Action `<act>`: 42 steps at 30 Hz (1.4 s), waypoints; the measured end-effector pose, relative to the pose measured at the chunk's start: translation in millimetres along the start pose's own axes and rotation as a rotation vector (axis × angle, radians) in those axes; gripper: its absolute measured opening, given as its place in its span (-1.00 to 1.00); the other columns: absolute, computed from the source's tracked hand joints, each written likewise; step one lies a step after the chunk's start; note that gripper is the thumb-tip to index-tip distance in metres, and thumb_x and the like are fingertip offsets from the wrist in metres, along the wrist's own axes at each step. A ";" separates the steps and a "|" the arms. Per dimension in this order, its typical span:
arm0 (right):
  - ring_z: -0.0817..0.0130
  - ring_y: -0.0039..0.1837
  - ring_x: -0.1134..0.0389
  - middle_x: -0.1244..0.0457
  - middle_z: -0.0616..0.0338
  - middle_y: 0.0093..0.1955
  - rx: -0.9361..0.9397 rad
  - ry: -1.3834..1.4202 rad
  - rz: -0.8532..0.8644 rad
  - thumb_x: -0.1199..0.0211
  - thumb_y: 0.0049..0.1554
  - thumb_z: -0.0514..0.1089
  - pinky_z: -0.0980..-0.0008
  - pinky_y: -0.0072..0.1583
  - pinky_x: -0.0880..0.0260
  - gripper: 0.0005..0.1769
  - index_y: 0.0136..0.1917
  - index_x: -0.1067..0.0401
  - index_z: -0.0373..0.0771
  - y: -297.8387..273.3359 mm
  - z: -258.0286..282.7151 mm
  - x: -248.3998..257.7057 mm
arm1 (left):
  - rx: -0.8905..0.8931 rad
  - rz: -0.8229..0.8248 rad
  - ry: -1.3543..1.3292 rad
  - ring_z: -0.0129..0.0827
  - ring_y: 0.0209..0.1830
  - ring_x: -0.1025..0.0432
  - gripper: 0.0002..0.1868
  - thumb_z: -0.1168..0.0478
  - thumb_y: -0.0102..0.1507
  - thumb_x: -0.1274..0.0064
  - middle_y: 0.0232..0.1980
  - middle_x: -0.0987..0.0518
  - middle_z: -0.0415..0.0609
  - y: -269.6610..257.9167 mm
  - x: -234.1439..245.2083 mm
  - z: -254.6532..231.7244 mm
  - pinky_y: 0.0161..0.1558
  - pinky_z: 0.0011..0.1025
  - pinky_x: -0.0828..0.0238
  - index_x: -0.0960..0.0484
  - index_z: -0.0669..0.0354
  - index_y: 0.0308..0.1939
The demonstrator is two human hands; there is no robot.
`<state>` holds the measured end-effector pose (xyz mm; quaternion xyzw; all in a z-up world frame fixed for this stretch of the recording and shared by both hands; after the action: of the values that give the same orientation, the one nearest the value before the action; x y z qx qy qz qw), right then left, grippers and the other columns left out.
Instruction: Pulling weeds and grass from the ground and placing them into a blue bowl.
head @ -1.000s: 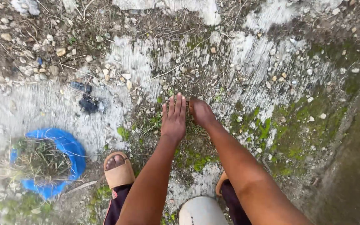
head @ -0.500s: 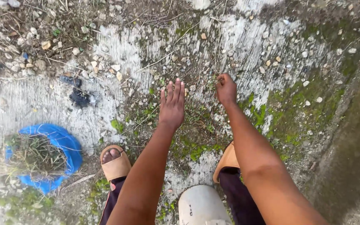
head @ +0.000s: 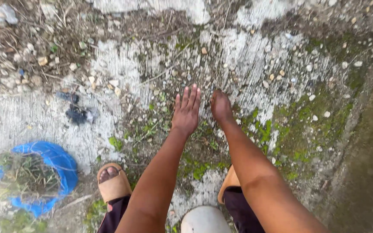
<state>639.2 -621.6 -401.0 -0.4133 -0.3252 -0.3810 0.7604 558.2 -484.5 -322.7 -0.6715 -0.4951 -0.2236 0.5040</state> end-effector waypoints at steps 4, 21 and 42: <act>-0.23 0.07 -0.37 -0.32 -0.29 -0.05 0.070 -0.055 0.009 -0.14 0.14 -0.34 -0.07 0.13 -0.37 -0.95 -0.12 -0.41 -0.36 15.2 5.6 5.7 | -0.025 0.196 0.332 -0.03 0.67 0.49 0.02 0.50 0.16 0.34 0.70 0.47 0.12 6.8 20.1 -10.3 0.54 0.00 0.53 0.45 0.20 0.65; -0.08 0.07 -0.38 -0.32 -0.18 -0.01 0.287 0.064 0.002 -0.03 0.21 -0.33 0.04 0.24 -0.39 -0.80 -0.10 -0.49 -0.36 87.1 88.7 19.8 | 0.127 -0.030 0.209 -0.07 0.71 0.40 -0.16 0.33 0.31 0.35 0.71 0.38 0.00 51.7 0.9 62.7 0.58 0.02 0.39 0.36 0.17 0.63; 0.16 -0.14 -0.39 -0.38 -0.02 -0.16 0.229 0.158 0.144 -0.25 0.26 -0.18 0.07 -0.05 -0.41 -0.84 -0.11 -0.50 -0.31 106.3 79.2 50.7 | 0.237 -0.137 0.090 -0.05 0.71 0.41 -0.19 0.32 0.35 0.37 0.72 0.35 -0.02 26.6 34.3 89.3 0.59 -0.03 0.41 0.33 0.13 0.64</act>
<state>740.4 -528.8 -365.1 -0.3148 -0.2751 -0.3173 0.8512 578.2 -389.3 -342.4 -0.5611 -0.5396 -0.2272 0.5852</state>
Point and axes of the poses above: each hand's wrist, its own y-axis towards the middle knuckle, its own x-axis out of the back of the hand, z = x × y, the point moved 8 cm from there along y, towards the middle knuckle
